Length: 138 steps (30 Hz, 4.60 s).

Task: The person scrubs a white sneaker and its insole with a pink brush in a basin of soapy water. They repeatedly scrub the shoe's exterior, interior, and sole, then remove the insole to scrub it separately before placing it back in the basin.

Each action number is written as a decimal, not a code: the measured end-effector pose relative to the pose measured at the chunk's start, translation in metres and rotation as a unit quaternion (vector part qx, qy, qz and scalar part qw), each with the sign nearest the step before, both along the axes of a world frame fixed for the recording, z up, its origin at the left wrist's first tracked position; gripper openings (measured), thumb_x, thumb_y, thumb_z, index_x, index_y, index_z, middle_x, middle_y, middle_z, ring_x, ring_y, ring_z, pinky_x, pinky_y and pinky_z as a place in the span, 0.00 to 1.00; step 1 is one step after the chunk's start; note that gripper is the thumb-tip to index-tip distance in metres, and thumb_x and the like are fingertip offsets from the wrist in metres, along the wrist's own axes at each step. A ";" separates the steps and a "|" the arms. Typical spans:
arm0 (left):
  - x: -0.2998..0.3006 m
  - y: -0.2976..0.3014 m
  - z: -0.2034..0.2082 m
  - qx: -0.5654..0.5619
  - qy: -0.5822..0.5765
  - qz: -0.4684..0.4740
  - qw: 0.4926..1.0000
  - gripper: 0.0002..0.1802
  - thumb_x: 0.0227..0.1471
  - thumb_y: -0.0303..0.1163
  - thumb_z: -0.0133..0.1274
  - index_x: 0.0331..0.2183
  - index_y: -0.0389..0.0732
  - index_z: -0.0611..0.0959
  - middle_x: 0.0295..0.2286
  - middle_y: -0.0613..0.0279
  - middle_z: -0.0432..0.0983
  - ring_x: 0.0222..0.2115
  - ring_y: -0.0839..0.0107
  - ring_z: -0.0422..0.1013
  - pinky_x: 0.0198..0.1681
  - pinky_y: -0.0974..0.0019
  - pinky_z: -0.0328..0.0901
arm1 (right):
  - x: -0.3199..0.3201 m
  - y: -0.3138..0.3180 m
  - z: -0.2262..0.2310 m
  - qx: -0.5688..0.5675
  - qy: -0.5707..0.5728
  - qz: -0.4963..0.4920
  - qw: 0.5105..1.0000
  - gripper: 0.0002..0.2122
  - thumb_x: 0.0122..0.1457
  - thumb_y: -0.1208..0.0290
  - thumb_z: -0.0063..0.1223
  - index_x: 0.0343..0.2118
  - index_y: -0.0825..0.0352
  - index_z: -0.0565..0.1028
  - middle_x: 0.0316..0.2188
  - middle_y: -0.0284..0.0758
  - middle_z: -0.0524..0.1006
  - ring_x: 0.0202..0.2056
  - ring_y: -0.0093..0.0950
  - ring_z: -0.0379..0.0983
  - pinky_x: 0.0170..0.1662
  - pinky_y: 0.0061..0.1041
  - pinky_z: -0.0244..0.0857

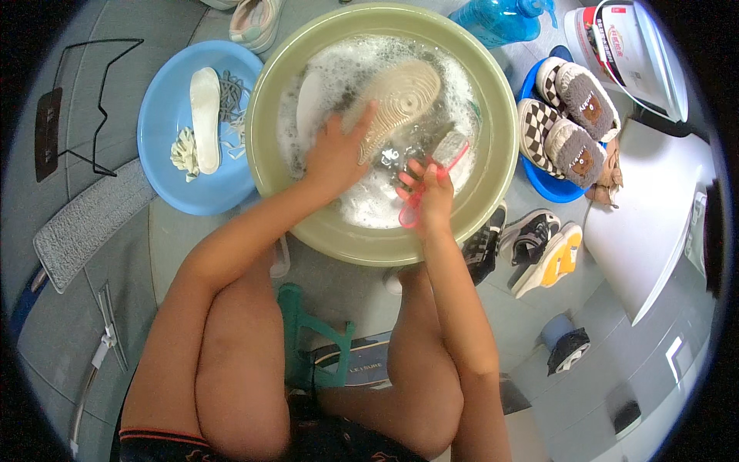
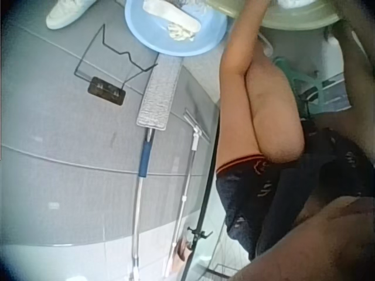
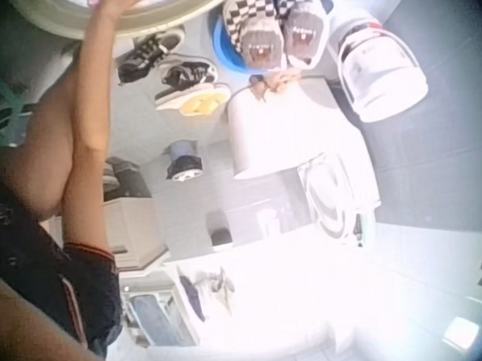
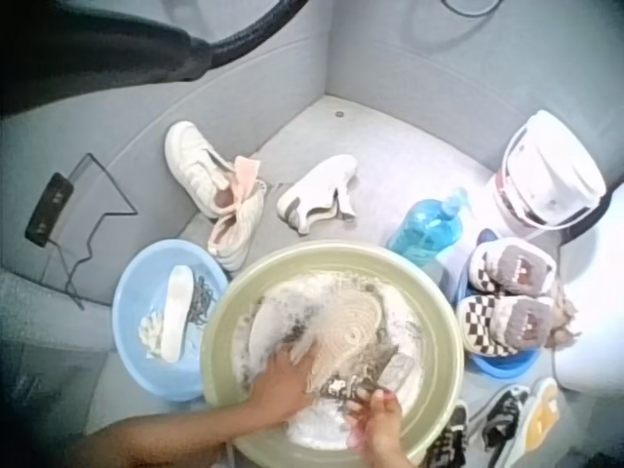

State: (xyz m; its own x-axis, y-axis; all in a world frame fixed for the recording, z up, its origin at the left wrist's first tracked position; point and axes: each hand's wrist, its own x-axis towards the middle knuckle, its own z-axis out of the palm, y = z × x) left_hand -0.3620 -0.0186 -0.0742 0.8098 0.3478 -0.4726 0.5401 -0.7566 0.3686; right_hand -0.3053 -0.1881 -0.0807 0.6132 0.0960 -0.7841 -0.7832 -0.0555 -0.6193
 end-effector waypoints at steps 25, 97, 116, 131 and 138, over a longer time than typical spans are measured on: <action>-0.029 0.039 0.047 -0.336 -0.305 0.098 0.886 0.65 0.34 0.35 0.64 0.65 0.42 0.40 0.56 0.37 0.55 0.57 0.49 0.56 0.61 0.59 0.49 | 0.014 0.041 0.051 0.246 0.004 -0.006 0.969 0.26 0.66 0.50 0.35 0.65 0.47 0.50 0.62 0.40 0.56 0.58 0.40 0.59 0.59 0.45 0.57; -0.006 0.013 0.071 -0.369 -0.280 0.219 0.859 0.56 0.44 0.40 0.58 0.61 0.25 0.43 0.53 0.32 0.57 0.55 0.49 0.57 0.60 0.59 0.49 | -0.021 0.056 0.090 0.128 -0.180 0.106 0.969 0.20 0.66 0.52 0.39 0.26 0.64 0.68 0.23 0.25 0.66 0.25 0.16 0.56 0.30 0.16 0.51; -0.009 -0.006 0.101 -0.341 -0.219 0.169 0.898 0.59 0.42 0.39 0.58 0.62 0.30 0.39 0.54 0.33 0.55 0.54 0.44 0.56 0.59 0.54 0.49 | -0.011 0.056 0.085 0.228 -0.053 -0.024 0.972 0.31 0.65 0.45 0.29 0.54 0.72 0.63 0.42 0.38 0.73 0.44 0.29 0.70 0.47 0.28 0.65; 0.059 0.176 0.103 -0.608 -0.283 0.400 0.625 0.23 0.55 0.43 0.49 0.47 0.39 0.72 0.42 0.54 0.73 0.43 0.64 0.72 0.43 0.57 0.71 | 0.022 -0.004 0.078 0.157 -0.147 0.007 0.977 0.24 0.64 0.47 0.39 0.38 0.68 0.74 0.52 0.38 0.70 0.45 0.25 0.69 0.47 0.28 0.65; 0.107 0.252 0.017 -0.373 -0.329 0.374 0.782 0.30 0.53 0.42 0.54 0.53 0.36 0.70 0.45 0.55 0.71 0.46 0.63 0.70 0.50 0.59 0.63 | 0.008 -0.010 0.067 0.129 -0.111 0.021 0.985 0.24 0.65 0.50 0.40 0.43 0.70 0.75 0.32 0.30 0.74 0.37 0.22 0.69 0.41 0.23 0.66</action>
